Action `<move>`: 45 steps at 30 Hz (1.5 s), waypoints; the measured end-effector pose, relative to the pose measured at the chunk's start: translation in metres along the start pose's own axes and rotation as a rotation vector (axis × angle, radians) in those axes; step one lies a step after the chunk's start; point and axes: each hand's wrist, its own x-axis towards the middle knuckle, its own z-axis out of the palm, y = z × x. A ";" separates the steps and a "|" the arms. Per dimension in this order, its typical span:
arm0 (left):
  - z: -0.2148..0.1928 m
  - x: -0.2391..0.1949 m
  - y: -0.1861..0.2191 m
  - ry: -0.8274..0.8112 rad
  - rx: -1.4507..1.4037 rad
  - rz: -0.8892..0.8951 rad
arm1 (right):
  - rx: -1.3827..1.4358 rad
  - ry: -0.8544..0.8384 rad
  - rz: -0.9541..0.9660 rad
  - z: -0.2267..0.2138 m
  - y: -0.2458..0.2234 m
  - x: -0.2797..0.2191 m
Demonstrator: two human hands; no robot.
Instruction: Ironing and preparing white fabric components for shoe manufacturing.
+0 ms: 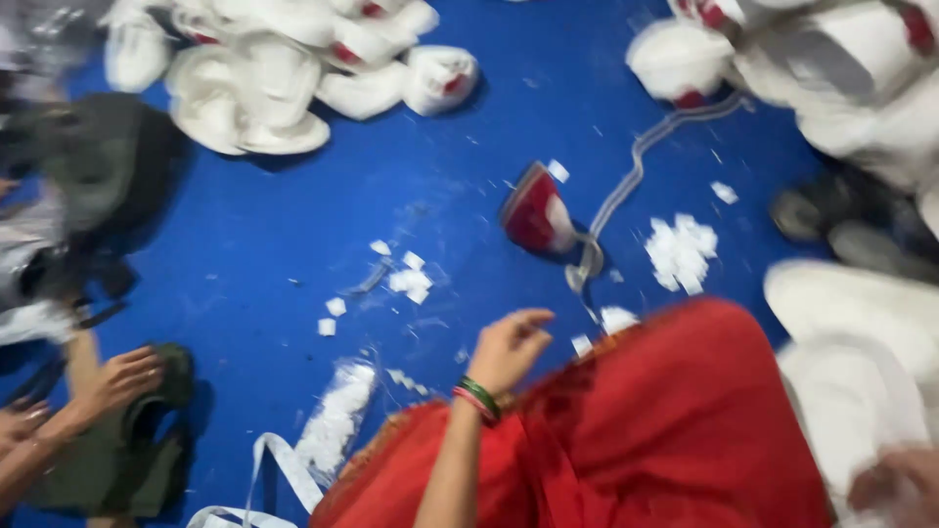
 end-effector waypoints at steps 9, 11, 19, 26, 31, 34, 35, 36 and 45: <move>-0.004 -0.042 -0.107 0.056 -0.092 -0.175 | -0.252 0.021 0.271 0.040 -0.318 -0.119; -0.008 -0.038 -0.101 0.059 -0.148 -0.193 | -0.435 0.107 0.348 0.054 -0.324 -0.118; 0.021 -0.026 -0.020 -0.006 -0.335 -0.183 | -0.337 0.570 0.226 -0.057 -0.413 -0.280; 0.045 -0.025 0.082 -0.456 -1.285 0.001 | -0.175 0.462 -1.076 -0.164 -0.483 -0.260; 0.014 -0.044 0.092 -0.016 -0.916 0.108 | -0.013 0.397 -1.245 -0.185 -0.512 -0.175; -0.001 -0.050 0.094 0.225 -0.661 0.142 | -0.051 0.583 -1.265 -0.175 -0.537 -0.152; -0.006 -0.052 0.095 0.326 -0.533 0.152 | -0.122 0.739 -1.248 -0.169 -0.545 -0.148; -0.009 -0.053 0.095 0.345 -0.527 0.152 | -0.131 0.724 -1.261 -0.167 -0.546 -0.143; -0.010 -0.074 0.097 0.875 0.135 0.080 | 1.275 0.275 -1.514 -0.077 -0.545 -0.007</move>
